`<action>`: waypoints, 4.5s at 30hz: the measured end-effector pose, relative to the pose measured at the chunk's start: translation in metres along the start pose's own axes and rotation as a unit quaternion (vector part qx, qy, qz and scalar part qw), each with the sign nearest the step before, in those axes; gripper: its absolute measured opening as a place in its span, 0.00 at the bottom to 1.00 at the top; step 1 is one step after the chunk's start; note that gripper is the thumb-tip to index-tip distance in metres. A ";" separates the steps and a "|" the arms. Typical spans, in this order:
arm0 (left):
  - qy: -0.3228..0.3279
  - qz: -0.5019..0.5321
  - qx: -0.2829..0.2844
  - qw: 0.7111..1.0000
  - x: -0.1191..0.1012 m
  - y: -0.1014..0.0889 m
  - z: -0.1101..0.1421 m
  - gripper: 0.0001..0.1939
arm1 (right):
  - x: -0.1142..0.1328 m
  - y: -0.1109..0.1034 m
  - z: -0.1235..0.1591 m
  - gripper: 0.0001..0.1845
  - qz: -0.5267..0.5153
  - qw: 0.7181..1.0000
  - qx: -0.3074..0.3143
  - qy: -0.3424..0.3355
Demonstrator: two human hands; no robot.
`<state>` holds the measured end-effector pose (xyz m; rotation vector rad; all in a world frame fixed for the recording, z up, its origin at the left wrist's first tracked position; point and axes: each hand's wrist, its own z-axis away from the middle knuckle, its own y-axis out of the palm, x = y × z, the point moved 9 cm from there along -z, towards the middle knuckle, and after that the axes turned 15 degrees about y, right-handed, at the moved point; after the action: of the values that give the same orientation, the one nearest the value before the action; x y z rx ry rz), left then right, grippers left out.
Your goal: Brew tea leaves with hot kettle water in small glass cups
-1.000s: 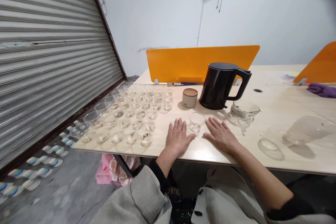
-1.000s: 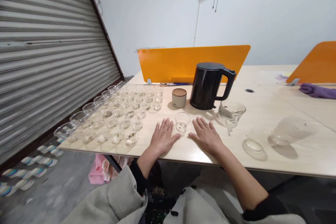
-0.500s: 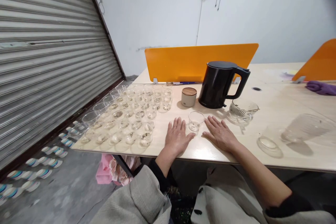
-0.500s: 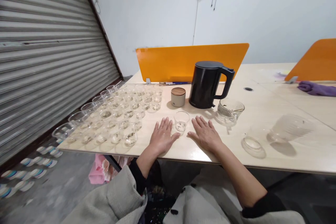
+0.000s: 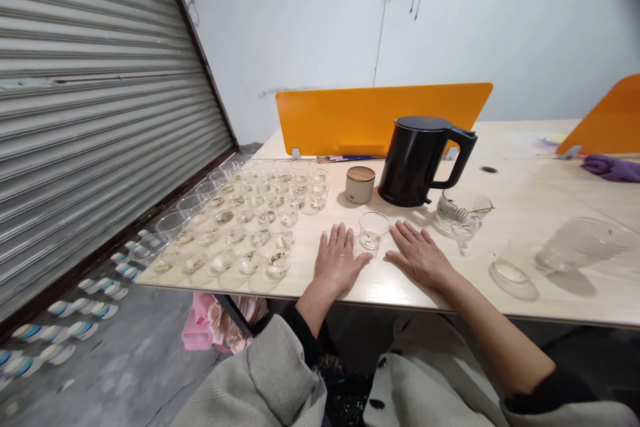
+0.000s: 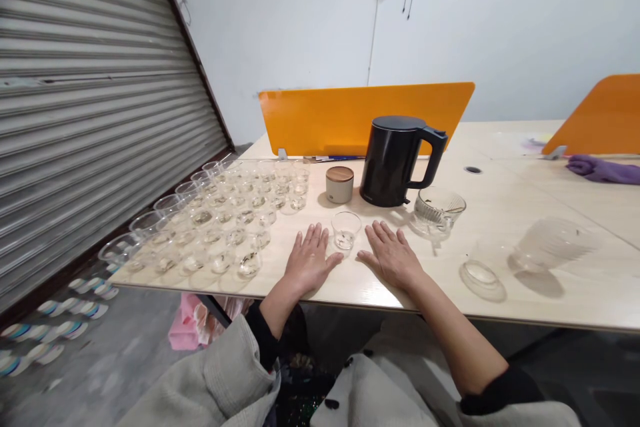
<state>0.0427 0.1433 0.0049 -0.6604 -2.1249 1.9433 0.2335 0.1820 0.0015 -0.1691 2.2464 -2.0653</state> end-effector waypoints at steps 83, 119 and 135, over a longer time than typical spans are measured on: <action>-0.008 0.520 -0.253 0.815 0.012 -0.013 -0.025 0.57 | -0.044 -0.161 0.033 0.12 -0.518 0.836 -0.139 0.118; -0.006 0.425 -0.263 0.866 0.000 -0.027 -0.019 0.33 | 0.064 -0.152 0.043 0.16 -0.064 0.984 -0.152 -0.067; -0.043 0.400 -0.265 0.876 0.006 -0.023 -0.018 0.31 | 0.012 -0.170 0.052 0.13 -0.288 0.929 -0.231 0.003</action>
<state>0.0408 0.1610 0.0287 -1.8316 -2.7423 1.6530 0.2325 0.1152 0.1667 -0.9550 2.9079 -1.6617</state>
